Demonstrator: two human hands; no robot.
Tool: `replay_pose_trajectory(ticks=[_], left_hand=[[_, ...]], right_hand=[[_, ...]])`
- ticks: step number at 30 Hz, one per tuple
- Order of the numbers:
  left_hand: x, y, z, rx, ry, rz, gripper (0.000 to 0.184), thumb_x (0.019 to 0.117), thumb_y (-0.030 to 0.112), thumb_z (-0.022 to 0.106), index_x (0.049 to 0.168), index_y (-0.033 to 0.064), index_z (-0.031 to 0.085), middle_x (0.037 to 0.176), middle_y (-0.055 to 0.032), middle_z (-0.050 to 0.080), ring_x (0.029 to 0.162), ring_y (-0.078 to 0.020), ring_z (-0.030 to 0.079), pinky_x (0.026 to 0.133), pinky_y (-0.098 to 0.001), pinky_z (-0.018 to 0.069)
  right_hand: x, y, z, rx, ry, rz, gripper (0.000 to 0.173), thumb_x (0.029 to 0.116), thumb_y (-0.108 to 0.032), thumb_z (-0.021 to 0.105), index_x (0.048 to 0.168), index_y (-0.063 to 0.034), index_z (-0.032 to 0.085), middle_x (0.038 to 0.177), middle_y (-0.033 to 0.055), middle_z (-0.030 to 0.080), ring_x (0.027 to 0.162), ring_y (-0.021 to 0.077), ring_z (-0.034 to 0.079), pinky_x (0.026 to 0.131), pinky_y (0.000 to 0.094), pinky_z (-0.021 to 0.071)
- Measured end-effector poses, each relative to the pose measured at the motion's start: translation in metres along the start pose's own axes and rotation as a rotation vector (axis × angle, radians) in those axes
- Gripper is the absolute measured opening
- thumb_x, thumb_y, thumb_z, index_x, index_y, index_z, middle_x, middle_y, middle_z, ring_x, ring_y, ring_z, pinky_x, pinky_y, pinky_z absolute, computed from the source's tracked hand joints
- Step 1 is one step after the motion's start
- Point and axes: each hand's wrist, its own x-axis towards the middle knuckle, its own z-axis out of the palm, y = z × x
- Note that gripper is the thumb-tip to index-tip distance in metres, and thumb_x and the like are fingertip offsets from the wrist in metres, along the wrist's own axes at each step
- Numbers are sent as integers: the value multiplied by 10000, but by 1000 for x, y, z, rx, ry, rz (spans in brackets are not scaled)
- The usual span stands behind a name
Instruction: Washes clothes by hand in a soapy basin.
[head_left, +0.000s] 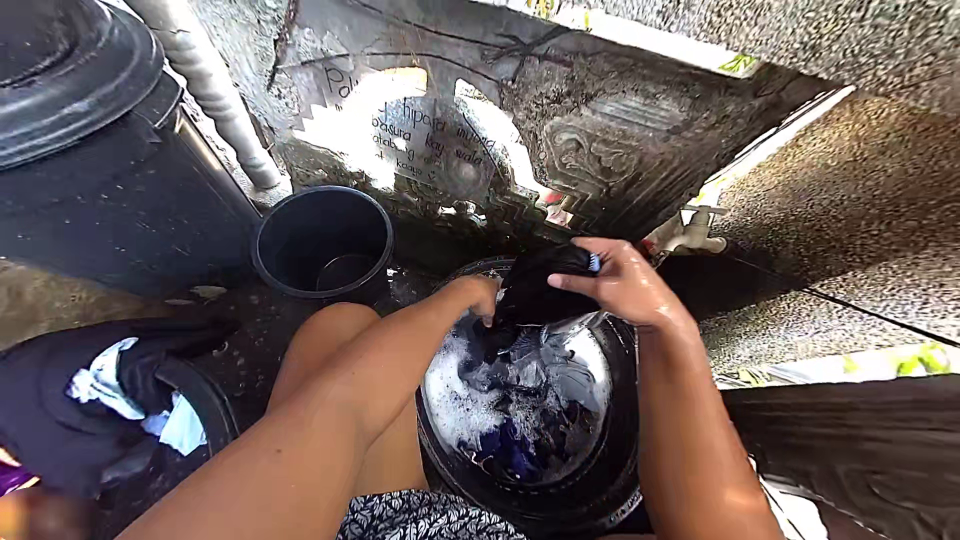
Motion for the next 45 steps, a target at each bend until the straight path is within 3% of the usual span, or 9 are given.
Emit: replay_pose_trajectory(ticks=[5, 9, 14, 19, 25, 30, 33, 39, 45], left_hand=[[-4, 1, -8, -302, 9, 208, 472, 897, 267, 803, 1257, -12, 680, 1227, -235, 681, 1169, -380, 640, 1016, -625, 479], [0, -2, -23, -326, 60, 133, 401, 977, 273, 665, 1296, 30, 686, 1250, -235, 674, 1177, -383, 639, 973, -636, 498], [17, -16, -4, -130, 226, -194, 351, 975, 336, 648, 1131, 24, 689, 1115, -226, 699, 1068, -406, 682, 873, -646, 548], [11, 21, 48, -33, 43, -183, 292, 893, 238, 719, 1046, -9, 701, 1101, -243, 693, 1045, -434, 678, 831, -675, 548], [47, 26, 146, 50, -211, -120, 456, 913, 320, 714, 1217, -18, 676, 1266, -240, 657, 1205, -429, 619, 965, -680, 501], [62, 18, 172, -143, -108, -155, 1033, 777, 540, 841, 1589, 118, 361, 1548, -222, 460, 1403, -458, 449, 1079, -723, 383], [59, 22, 149, -484, 91, -78, 817, 783, 311, 884, 1470, 58, 520, 1340, -255, 628, 1235, -427, 613, 1037, -652, 482], [53, -24, 73, -902, 0, -138, 754, 833, 435, 858, 1424, 61, 577, 1293, -219, 669, 1165, -362, 670, 998, -587, 546], [58, -21, 109, -111, 359, -265, 482, 945, 320, 706, 1341, 53, 636, 1370, -249, 587, 1255, -446, 578, 992, -641, 513]], right_hand=[[-8, -4, -28, 29, 248, -146, 238, 775, -82, 827, 984, -112, 717, 938, -24, 720, 862, 59, 690, 781, 260, 607], [-27, 64, -20, 117, 341, 246, 393, 821, -55, 845, 1179, -47, 686, 1072, 103, 735, 988, 195, 717, 897, 454, 616], [-46, 187, 35, -218, 118, 699, 439, 878, -246, 828, 1229, -33, 675, 1115, 218, 714, 1018, 385, 698, 921, 642, 547], [-53, 246, 123, -377, -303, 665, 247, 926, -182, 707, 1142, -63, 733, 1133, 196, 723, 1099, 391, 681, 971, 659, 521], [-78, 266, 204, -479, -412, 773, 582, 881, -350, 690, 1438, -215, 587, 1424, 130, 615, 1367, 363, 524, 1113, 683, 367], [-55, 247, 166, 88, -219, 749, 446, 949, -255, 734, 1263, 34, 604, 1155, 258, 671, 1084, 383, 662, 972, 581, 531], [-36, 192, 109, 176, -90, 654, 336, 1007, -216, 673, 1230, 24, 597, 1045, 227, 699, 939, 337, 693, 873, 547, 563], [-53, 204, 26, 7, 21, 599, 259, 956, -229, 752, 1045, 0, 671, 856, 166, 701, 742, 277, 671, 720, 511, 568], [-52, 276, 101, -357, -149, 616, 286, 859, -181, 763, 1142, -137, 760, 1161, 182, 712, 1143, 412, 643, 988, 679, 493]])
